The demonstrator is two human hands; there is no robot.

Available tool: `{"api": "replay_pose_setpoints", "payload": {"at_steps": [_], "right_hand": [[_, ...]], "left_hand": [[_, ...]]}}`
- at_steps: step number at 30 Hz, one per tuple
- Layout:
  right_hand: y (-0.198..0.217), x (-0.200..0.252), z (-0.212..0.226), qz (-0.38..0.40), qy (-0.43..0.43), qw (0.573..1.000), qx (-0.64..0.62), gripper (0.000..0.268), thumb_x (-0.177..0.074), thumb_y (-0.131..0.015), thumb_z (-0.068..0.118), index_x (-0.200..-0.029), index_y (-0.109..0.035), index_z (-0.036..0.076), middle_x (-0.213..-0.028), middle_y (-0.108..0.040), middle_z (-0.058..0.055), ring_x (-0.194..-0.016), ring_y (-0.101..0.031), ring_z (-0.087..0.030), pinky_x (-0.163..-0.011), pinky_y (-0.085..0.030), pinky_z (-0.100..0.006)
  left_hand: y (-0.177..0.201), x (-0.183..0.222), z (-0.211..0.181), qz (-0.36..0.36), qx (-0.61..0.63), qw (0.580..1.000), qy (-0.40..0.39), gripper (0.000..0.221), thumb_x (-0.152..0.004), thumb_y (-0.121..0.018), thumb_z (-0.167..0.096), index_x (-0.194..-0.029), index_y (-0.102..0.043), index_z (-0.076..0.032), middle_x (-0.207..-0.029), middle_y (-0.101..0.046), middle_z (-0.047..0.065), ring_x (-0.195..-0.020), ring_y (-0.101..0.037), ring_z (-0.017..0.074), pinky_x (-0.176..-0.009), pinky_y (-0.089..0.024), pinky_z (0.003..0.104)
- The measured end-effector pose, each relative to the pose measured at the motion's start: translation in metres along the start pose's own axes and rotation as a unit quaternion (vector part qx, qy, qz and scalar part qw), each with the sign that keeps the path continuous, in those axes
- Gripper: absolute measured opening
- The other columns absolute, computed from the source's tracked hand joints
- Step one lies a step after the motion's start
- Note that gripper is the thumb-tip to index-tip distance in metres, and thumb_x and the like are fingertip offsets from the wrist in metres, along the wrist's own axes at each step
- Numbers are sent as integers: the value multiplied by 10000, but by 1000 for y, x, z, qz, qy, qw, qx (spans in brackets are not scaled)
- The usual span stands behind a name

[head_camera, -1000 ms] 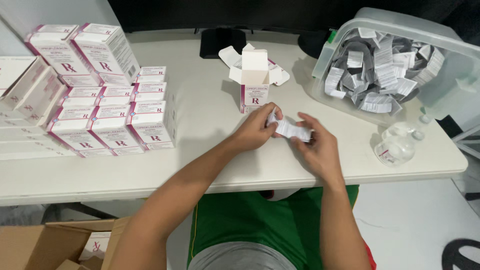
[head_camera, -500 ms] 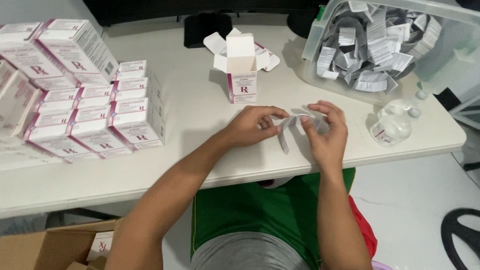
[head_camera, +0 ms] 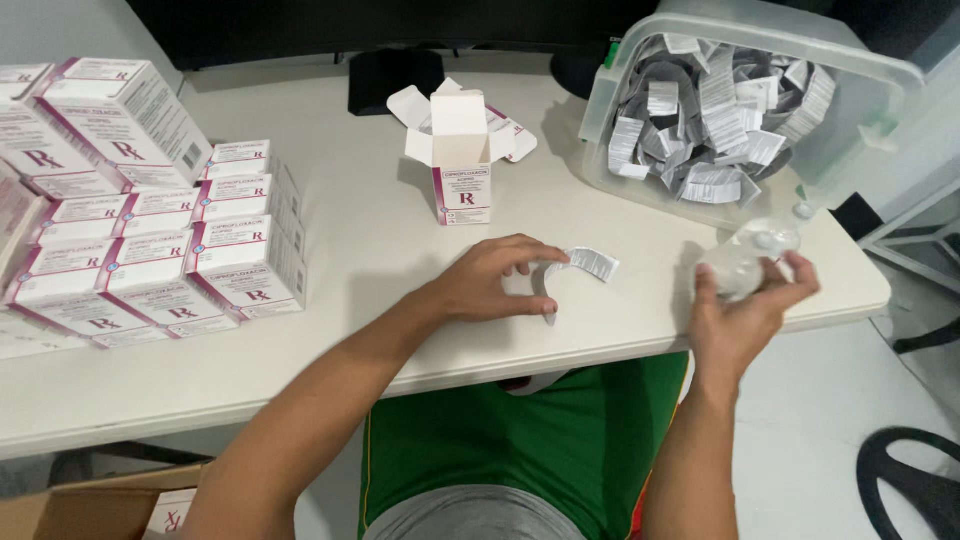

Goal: The person repeatedly opens small white boxes, places clear plastic bottles inside, and closes the boxes. The person stacks the completed boxes on the left side of the table. The person handles labels and bottles one at a time throughout the clip.

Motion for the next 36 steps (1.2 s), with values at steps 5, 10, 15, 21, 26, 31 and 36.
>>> {"api": "replay_pose_setpoints", "payload": {"at_steps": [5, 10, 15, 21, 26, 31, 36], "right_hand": [[-52, 40, 51, 213, 28, 976, -20, 675, -858, -834, 178, -1408, -471, 31, -1391, -610, -212, -1270, -616, -355, -1081, -471, -413], [-61, 67, 117, 260, 178, 947, -55, 626, -720, -878, 119, -1298, -647, 52, -1568, -398, -257, -1341, -476, -435, -1049, -444, -440], [-77, 62, 102, 347, 99, 923, -133, 626, -731, -856, 108, -1310, -620, 91, -1530, -489, -157, -1350, -550, -336, -1102, -461, -436], [-82, 73, 89, 452, 70, 858, -233, 631, -698, -879, 70, -1292, -669, 104, -1558, -410, -208, -1430, -433, -367, -1172, -392, -454], [-76, 65, 112, 344, 223, 906, -108, 627, -738, -886, 122, -1307, -625, 89, -1687, -172, -221, -1544, -210, -411, -1190, -290, -499], [-91, 66, 94, 411, 36, 904, -112, 644, -791, -819, 198, -1379, -572, 110, -1369, -666, -167, -1320, -611, -298, -1089, -469, -399], [-82, 63, 110, 343, 41, 928, -136, 678, -801, -828, 139, -1392, -505, 66, -1301, -696, -161, -1183, -687, -270, -983, -519, -364]], "left_hand": [[0, 1, 2, -27, -16, 999, -26, 462, -832, -835, -334, -1229, -702, -140, -1152, -741, 60, -928, -692, 192, -808, -556, 346], [4, 2, 10, -38, -22, 999, -6, 504, -846, -796, -266, -1312, -673, -117, -1156, -738, 82, -898, -708, 202, -799, -553, 350], [7, -1, 7, -40, -37, 998, 16, 566, -848, -747, -256, -1388, -637, -127, -1176, -714, 103, -909, -679, 219, -804, -573, 349], [4, 1, 19, -32, -50, 997, 51, 586, -833, -748, -238, -1396, -627, -126, -1158, -711, 101, -892, -670, 223, -830, -570, 348], [-7, -1, 41, 26, 30, 996, 75, 585, -780, -705, -115, -1364, -707, -131, -1216, -773, 73, -876, -683, 186, -818, -570, 336], [-8, -1, 36, 72, 258, 963, 2, 529, -871, -637, -71, -1400, -642, -81, -1331, -706, 96, -1085, -636, 143, -946, -521, 312], [-11, 3, 60, 67, 307, 938, 145, 568, -858, -647, -85, -1417, -554, -114, -1317, -690, 129, -1009, -679, 129, -859, -506, 313]]}}
Point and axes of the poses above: each hand's wrist, its own x-axis away from the middle knuckle, its own y-axis out of the back of the hand, z = x × y, the point moved 10 cm from there along -x, towards the middle knuckle
